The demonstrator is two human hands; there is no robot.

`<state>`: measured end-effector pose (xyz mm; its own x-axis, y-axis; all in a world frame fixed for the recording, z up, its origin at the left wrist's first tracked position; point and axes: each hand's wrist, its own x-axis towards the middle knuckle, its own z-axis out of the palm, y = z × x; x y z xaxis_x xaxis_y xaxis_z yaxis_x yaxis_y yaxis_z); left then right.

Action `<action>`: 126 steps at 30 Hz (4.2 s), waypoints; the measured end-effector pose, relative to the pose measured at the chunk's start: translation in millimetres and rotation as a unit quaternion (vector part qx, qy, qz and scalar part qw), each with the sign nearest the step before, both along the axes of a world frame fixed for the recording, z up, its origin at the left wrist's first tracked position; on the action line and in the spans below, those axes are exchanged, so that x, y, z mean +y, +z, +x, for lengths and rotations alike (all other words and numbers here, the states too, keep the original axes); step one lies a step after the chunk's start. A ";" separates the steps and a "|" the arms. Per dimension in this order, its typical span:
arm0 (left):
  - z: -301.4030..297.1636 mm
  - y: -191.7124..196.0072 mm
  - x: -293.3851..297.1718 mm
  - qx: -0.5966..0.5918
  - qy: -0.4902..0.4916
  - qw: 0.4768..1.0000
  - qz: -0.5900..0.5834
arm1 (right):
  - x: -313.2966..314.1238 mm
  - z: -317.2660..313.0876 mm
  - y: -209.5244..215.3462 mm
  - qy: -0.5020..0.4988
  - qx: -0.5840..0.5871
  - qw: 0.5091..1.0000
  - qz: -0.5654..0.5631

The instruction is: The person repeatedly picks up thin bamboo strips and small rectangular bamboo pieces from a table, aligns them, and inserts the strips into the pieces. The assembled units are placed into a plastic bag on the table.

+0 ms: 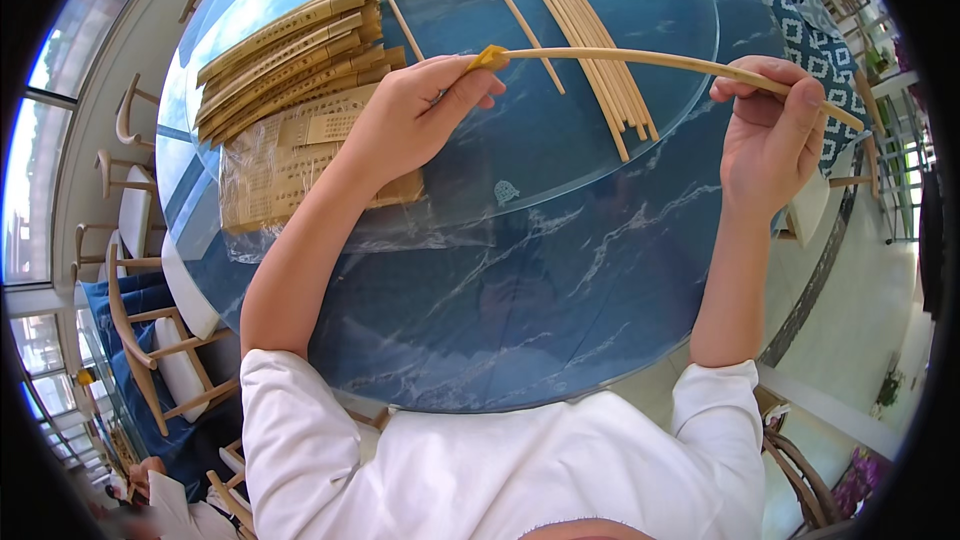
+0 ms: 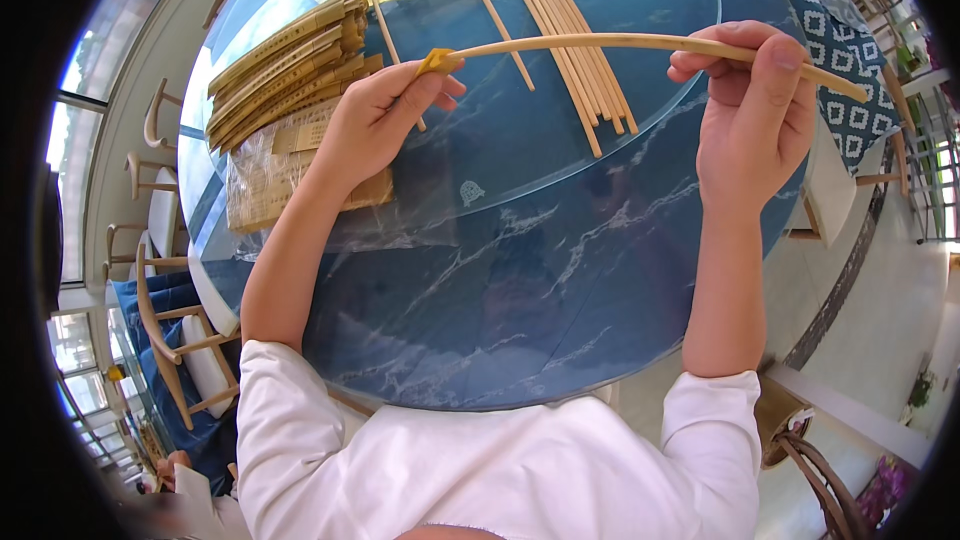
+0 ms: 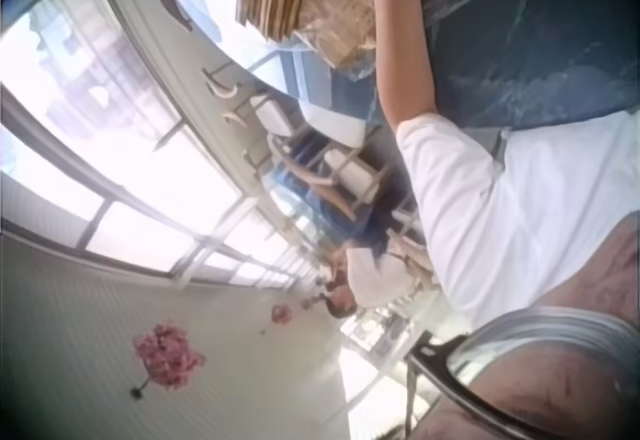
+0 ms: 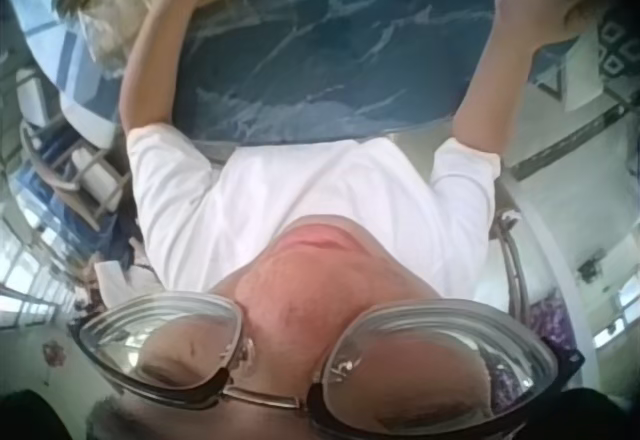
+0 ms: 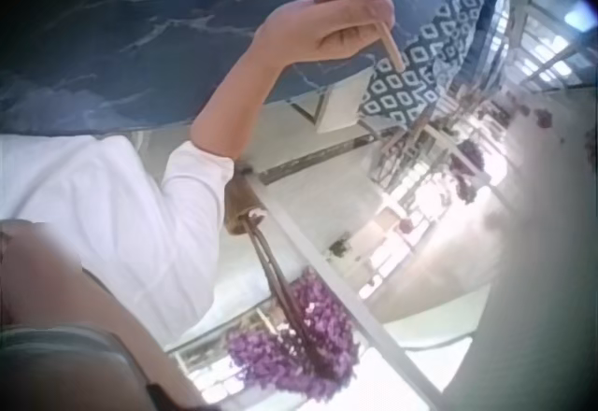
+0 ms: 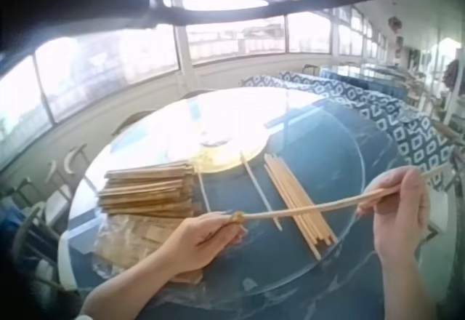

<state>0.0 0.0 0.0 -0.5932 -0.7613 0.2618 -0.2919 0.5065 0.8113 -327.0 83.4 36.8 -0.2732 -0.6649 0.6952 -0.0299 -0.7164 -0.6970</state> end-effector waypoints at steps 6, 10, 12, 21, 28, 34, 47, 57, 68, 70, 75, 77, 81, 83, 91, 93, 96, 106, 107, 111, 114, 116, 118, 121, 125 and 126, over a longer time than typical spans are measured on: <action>-0.3 -0.5 -1.8 0.012 -0.013 1.000 -0.024 | -1.0 -0.3 0.0 0.006 0.003 1.000 -0.007; -2.4 -1.9 0.6 0.027 0.005 1.000 -0.015 | -0.1 2.1 0.5 0.015 -0.003 1.000 -0.008; -2.6 -1.4 1.0 0.022 0.010 1.000 -0.007 | 0.2 3.2 0.2 0.017 -0.003 1.000 -0.009; -0.9 -1.1 -3.3 -0.012 -0.004 0.999 -0.049 | 0.9 0.3 1.1 0.012 0.016 1.000 -0.009; -3.0 -0.4 -0.4 0.004 0.003 0.999 -0.037 | -1.1 -5.4 -0.6 0.026 0.027 0.999 -0.020; -0.1 -3.9 -4.1 -0.009 -0.019 0.998 -0.054 | -1.0 -6.2 1.5 0.028 0.031 0.999 -0.018; -4.9 12.9 3.5 -0.023 -0.009 1.000 0.000 | -1.2 -9.8 3.7 0.034 0.045 0.998 -0.026; -11.7 20.0 4.5 -0.003 -0.006 1.000 0.013 | -2.1 -10.5 2.4 0.026 0.037 0.999 -0.019; -3.2 27.9 -2.1 -0.013 -0.110 0.994 -0.023 | -3.3 -20.9 6.4 0.062 0.032 0.997 -0.028; -3.6 24.9 -0.9 -0.013 -0.106 0.994 -0.006 | -4.0 -20.5 7.5 0.061 0.027 0.997 -0.029; -3.3 24.4 -3.3 -0.024 -0.109 0.988 -0.103 | -2.1 -20.8 5.2 0.070 0.008 0.998 0.007; -3.1 22.9 -4.6 -0.022 -0.113 0.987 -0.113 | -3.9 -24.9 2.2 0.072 -0.020 0.997 0.033; -1.9 25.1 -2.3 -0.008 -0.101 0.990 -0.096 | -10.0 -26.9 0.0 0.083 -0.069 0.990 0.095; -0.4 27.5 -3.0 0.007 -0.095 0.993 -0.071 | -12.9 -29.2 -2.5 0.084 -0.091 0.984 0.129; 3.3 31.5 2.8 0.067 -0.084 0.991 0.080 | -24.3 -31.3 -13.0 0.117 -0.147 0.959 0.212; 3.0 34.4 3.8 0.054 -0.081 0.992 0.076 | -25.5 -30.7 -14.8 0.116 -0.149 0.956 0.225; 6.7 39.4 3.3 0.017 -0.077 0.994 0.071 | -25.8 -29.8 -15.7 0.116 -0.154 0.955 0.226; 9.0 41.5 5.6 -0.014 -0.097 0.992 0.078 | -19.7 -30.8 -8.7 0.129 -0.092 0.978 0.132; 8.9 39.8 5.8 -0.003 -0.100 0.993 0.071 | -18.4 -30.4 -7.0 0.138 -0.082 0.980 0.119; 5.9 38.7 7.4 0.008 -0.107 0.991 0.074 | -14.0 -29.3 -3.8 0.146 -0.054 0.984 0.085; 5.3 37.2 6.0 0.008 -0.112 0.991 0.079 | -15.7 -31.4 -4.9 0.146 -0.051 0.986 0.070; 5.9 36.3 6.2 0.009 -0.114 0.991 0.072 | -15.0 -34.6 -4.6 0.138 -0.042 0.988 0.058; 3.3 40.3 9.2 -0.004 -0.124 0.989 0.076 | -13.8 -33.9 -4.7 0.141 -0.035 0.988 0.053; 2.1 40.7 9.6 -0.011 -0.138 0.989 0.045 | -14.1 -31.5 -4.9 0.157 -0.033 0.985 0.058; 2.7 37.6 7.5 -0.016 -0.148 0.989 0.000 | -15.4 -28.7 -4.8 0.170 -0.027 0.982 0.074; 2.4 37.1 8.3 -0.012 -0.141 0.990 0.010 | -15.4 -27.6 -4.7 0.173 -0.030 0.982 0.075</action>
